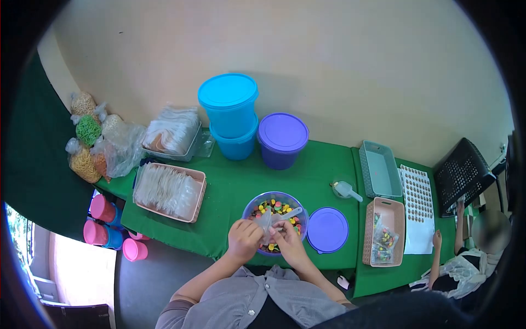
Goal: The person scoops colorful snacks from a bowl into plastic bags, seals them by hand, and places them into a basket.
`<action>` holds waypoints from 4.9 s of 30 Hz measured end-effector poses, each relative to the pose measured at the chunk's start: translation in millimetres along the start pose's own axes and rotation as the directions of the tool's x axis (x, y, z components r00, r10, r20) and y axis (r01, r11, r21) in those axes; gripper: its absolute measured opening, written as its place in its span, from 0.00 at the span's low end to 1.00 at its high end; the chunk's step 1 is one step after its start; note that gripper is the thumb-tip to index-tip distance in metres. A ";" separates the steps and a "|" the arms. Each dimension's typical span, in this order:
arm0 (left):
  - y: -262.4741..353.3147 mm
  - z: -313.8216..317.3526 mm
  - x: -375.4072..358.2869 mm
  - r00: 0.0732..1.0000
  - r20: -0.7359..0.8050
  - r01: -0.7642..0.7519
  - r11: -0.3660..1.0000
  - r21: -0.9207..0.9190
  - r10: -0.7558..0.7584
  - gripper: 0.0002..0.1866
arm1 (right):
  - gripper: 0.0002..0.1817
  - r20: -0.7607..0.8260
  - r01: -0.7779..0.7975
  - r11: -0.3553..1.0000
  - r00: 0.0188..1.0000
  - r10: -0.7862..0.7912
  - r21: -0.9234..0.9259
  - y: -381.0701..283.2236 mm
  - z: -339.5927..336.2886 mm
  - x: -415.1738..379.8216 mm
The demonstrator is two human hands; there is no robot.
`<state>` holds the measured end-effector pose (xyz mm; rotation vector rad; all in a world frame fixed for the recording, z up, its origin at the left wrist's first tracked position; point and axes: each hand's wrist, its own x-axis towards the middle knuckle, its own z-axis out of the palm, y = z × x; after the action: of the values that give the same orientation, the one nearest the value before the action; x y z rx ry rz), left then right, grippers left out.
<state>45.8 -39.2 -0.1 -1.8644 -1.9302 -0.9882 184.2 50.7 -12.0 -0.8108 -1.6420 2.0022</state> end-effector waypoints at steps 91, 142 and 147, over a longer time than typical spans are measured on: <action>-18.0 -15.9 34.2 0.994 -0.109 -0.099 0.258 -0.961 -0.024 0.25 | 0.17 0.511 -0.553 0.601 0.819 0.262 0.578 38.4 7.6 46.8; -80.5 70.1 -8.4 0.795 0.037 0.570 0.723 -0.390 -0.606 0.20 | 0.08 -0.004 0.250 0.812 0.955 -0.296 -0.527 25.8 -31.2 88.5; -78.6 66.9 -8.4 0.805 0.016 0.551 0.737 -0.391 -0.593 0.20 | 0.09 0.168 0.382 0.706 0.919 -0.356 -0.597 26.7 -48.1 86.6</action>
<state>-11.5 2.3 -75.6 -1.3192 -2.4428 -1.7184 153.5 136.5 -59.0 -0.5671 -2.3209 1.1963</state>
